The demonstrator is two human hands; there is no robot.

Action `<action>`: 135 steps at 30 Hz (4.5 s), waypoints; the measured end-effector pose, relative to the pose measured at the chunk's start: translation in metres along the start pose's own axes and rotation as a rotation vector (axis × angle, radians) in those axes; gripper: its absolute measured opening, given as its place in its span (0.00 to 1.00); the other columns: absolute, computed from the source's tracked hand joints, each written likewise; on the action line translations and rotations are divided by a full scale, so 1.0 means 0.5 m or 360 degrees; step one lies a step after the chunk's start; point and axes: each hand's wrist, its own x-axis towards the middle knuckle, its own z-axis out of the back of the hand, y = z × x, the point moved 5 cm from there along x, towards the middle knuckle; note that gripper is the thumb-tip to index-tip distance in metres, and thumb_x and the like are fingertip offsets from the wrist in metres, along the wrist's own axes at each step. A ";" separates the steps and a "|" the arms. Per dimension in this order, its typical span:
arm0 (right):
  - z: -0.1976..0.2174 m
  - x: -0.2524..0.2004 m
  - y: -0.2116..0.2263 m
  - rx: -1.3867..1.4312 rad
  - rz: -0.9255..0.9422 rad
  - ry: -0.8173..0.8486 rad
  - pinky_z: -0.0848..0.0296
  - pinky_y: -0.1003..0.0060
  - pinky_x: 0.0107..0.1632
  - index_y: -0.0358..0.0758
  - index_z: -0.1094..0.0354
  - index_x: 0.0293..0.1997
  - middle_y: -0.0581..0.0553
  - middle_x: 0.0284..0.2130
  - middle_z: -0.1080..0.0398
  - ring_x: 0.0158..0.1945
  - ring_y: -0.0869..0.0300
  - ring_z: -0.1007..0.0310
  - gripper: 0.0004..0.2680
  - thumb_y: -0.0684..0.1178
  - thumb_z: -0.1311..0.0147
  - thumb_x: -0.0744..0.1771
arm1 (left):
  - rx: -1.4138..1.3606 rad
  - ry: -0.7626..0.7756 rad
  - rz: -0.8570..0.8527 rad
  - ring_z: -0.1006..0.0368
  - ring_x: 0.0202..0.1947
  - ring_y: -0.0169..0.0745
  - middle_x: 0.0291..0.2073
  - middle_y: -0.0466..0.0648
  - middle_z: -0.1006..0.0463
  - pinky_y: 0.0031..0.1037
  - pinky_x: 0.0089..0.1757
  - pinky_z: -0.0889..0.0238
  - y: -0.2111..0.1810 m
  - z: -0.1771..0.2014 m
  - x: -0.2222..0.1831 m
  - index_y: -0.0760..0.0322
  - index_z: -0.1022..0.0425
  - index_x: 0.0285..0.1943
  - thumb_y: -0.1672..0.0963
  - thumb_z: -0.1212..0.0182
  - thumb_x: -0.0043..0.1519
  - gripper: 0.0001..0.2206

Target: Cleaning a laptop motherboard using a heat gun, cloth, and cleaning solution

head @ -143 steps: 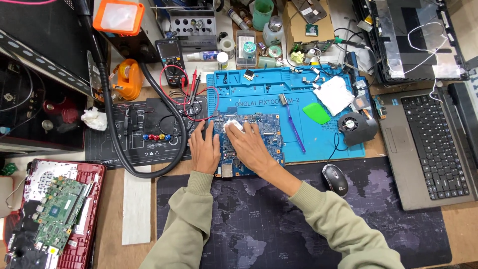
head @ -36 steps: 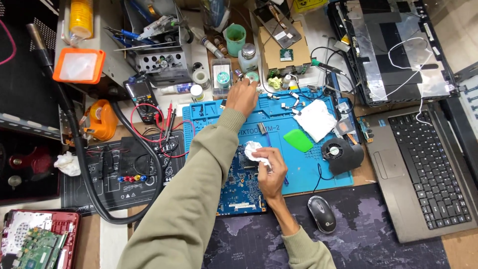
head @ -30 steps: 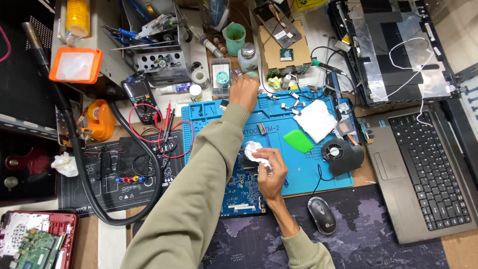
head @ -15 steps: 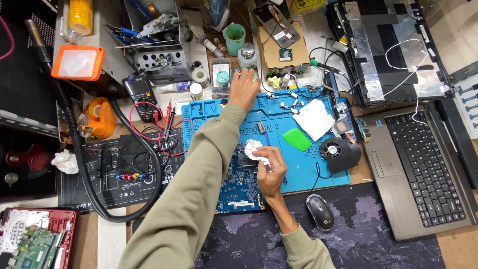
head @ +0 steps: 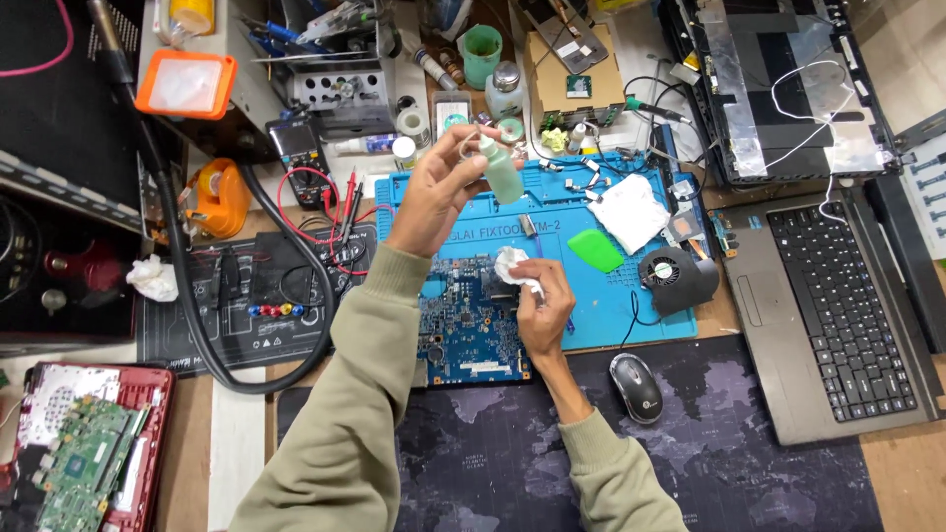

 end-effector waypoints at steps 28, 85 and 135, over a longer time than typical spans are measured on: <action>-0.017 -0.024 -0.024 -0.0054 0.0024 0.0128 0.28 0.60 0.47 0.41 0.26 0.34 0.45 0.33 0.28 0.42 0.55 0.26 0.11 0.34 0.57 0.62 | 0.0208 -0.0114 0.0070 0.26 0.40 0.42 0.39 0.52 0.26 0.35 0.45 0.27 -0.042 0.021 -0.273 0.66 0.33 0.59 0.57 0.61 0.71 0.13; -0.011 -0.014 0.023 0.0309 -0.0168 0.0263 0.24 0.52 0.49 0.33 0.31 0.44 0.34 0.47 0.35 0.53 0.47 0.31 0.11 0.52 0.42 0.68 | 0.0254 -0.0452 0.0222 0.25 0.27 0.42 0.44 0.57 0.41 0.34 0.30 0.23 0.055 0.097 -0.389 0.74 0.37 0.59 0.65 0.55 0.48 0.25; -0.125 -0.135 0.114 0.1643 -0.1745 0.0501 0.17 0.62 0.38 0.26 0.38 0.53 0.32 0.35 0.23 0.35 0.54 0.18 0.15 0.39 0.38 0.64 | 0.1240 -0.0658 -0.0253 0.31 0.35 0.32 0.37 0.54 0.21 0.29 0.43 0.31 -0.099 0.058 -0.358 0.65 0.28 0.61 0.59 0.32 0.63 0.18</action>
